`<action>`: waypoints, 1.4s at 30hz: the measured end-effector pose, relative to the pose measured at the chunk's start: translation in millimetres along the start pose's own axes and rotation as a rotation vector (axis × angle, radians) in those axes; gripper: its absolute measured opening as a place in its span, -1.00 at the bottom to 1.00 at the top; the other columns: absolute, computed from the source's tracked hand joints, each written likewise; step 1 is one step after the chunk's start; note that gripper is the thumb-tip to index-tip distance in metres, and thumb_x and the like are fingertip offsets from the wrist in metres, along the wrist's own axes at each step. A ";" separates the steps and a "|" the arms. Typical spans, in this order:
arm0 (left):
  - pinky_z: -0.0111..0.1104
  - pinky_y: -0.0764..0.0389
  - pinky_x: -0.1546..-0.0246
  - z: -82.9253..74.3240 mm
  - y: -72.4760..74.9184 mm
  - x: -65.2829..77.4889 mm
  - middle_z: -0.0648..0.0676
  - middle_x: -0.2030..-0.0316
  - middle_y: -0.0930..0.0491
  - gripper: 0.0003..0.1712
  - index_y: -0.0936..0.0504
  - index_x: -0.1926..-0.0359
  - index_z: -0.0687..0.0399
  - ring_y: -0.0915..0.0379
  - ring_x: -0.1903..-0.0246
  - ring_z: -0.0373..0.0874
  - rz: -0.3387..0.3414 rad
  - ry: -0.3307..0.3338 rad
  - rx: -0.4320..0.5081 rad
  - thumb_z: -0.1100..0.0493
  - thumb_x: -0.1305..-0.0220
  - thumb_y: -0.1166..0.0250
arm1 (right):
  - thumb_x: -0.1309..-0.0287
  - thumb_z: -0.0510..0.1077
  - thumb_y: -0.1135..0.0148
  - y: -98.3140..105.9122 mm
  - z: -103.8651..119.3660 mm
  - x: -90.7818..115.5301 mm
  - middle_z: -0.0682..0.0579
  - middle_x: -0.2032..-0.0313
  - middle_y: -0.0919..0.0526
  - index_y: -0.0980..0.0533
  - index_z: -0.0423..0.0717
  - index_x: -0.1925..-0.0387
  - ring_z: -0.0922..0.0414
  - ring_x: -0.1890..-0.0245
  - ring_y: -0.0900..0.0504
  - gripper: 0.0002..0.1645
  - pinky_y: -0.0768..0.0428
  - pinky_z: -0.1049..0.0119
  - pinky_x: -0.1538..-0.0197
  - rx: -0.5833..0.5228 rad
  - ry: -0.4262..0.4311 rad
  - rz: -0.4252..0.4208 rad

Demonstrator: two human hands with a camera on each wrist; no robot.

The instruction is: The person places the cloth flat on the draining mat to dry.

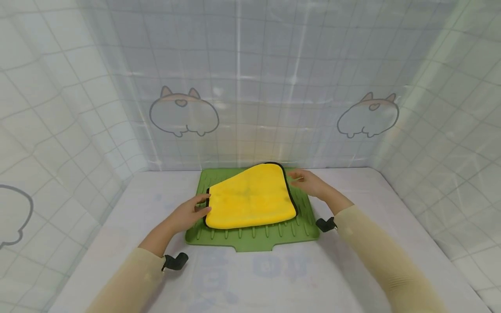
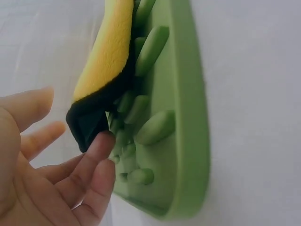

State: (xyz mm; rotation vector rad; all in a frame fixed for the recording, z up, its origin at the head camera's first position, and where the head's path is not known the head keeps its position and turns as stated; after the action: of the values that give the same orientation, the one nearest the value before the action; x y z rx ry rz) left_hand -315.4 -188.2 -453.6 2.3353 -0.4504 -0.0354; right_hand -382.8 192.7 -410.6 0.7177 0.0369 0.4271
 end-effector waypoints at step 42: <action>-0.32 -0.43 0.53 -6.8 -15.8 21.1 0.09 0.15 -0.59 -0.58 -0.57 -0.27 0.04 -0.35 0.48 -0.11 -0.154 -0.040 0.044 0.09 -0.45 -0.24 | -0.32 -0.17 -0.31 -33.4 -29.5 43.2 -0.14 -0.16 -0.53 -0.62 -0.11 -0.13 0.03 0.20 -0.66 -0.63 -0.69 0.13 0.08 -0.225 -0.055 -0.011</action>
State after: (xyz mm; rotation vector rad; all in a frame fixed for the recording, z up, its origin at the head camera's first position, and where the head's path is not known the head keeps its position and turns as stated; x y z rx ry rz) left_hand -289.6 -180.1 -457.2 2.4117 -0.2922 -0.1469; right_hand -336.3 205.8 -449.6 0.5068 -0.0584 0.3937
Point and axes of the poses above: each hand's wrist, its own x-axis away from the middle knuckle, its own y-axis out of the back of the hand, z = x × y, the point moved 6 cm from there along -x, towards the middle knuckle
